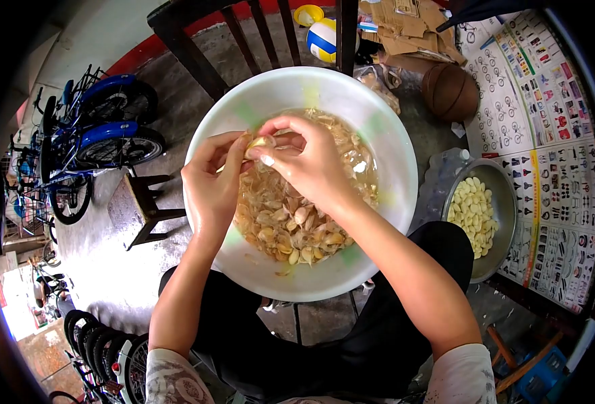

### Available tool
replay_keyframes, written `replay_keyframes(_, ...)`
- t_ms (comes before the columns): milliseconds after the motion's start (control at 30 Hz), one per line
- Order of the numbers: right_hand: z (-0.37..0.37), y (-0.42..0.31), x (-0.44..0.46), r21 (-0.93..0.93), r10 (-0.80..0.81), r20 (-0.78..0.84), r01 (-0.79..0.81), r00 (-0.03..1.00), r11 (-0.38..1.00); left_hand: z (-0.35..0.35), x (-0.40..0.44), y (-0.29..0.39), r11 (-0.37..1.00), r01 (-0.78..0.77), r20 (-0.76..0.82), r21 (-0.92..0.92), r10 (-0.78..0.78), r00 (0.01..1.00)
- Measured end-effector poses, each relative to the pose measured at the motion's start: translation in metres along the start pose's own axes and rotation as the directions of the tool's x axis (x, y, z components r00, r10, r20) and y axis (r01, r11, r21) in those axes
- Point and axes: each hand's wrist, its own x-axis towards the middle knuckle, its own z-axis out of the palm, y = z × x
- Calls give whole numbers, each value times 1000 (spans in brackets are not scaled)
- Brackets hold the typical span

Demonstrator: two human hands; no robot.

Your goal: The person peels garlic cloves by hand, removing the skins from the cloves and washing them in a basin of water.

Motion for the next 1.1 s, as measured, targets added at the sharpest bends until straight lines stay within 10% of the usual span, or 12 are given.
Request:
replay_keyframes(733,-5,5,3,87,-173,-5,172,985,981,-8,6,-1,964,103,138,-247,-70,988)
replay_keyframes(900,0,-4,-2,288,254,39,-254,966,923,-9,7,-1,969,139,141,-203,-111,984)
replay_keyframes(1100,1,5,-4,444,329,-5,-292,944,847,-7,8,-10,998,-61,97,0,61,993)
